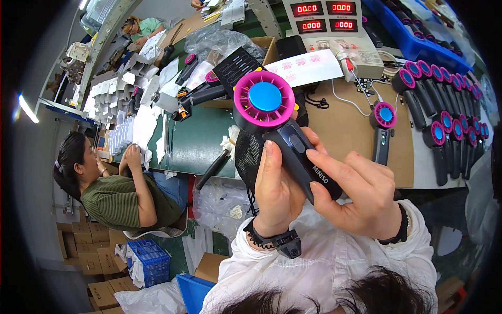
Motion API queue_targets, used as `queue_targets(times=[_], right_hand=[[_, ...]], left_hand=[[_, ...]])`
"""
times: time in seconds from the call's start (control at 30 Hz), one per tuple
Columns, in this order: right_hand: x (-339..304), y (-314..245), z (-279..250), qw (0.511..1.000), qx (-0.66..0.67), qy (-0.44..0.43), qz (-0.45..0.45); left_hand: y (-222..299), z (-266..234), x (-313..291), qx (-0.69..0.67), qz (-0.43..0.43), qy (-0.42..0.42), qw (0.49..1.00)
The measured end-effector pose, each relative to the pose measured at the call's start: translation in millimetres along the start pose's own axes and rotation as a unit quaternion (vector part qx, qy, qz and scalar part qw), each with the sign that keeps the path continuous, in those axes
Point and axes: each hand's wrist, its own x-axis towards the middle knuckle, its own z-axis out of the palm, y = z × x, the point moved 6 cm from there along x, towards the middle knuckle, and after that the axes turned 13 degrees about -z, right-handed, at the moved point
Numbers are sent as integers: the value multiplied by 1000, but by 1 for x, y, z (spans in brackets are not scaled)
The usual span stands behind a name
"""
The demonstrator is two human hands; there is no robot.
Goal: The person assembles a handheld fan by inserting a small component into the handle, peeling a label from a sheet, and pressing it onto the device. They then press the power button to test the fan and use a tool to adjust the label before repeating the process with another unit.
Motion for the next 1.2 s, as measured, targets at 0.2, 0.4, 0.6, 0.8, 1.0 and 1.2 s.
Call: queue_targets(times=[0.2, 0.4, 0.6, 0.8, 1.0, 1.2], right_hand=[[0, -1, 3, 999, -13, -42, -8], [1, -4, 4, 999, -16, -44, -20], [-3, -6, 7, 996, -35, -72, -35], [-4, -4, 8, 995, -30, -81, -39], [-6, -4, 7, 996, -17, -77, -29], [-7, -5, 6, 996, -18, -80, -35]], left_hand=[[-1, -1, 1, -15, -8, -19, 1000], [0, 2, -1, -22, -2, -8, 1000], [-2, 1, -3, 5, -6, -7, 1000], [-3, -1, -3, 6, -5, 0, 1000], [-5, -2, -5, 2, -13, 14, 1000], [-5, -1, -6, 3, -11, 26, 1000]])
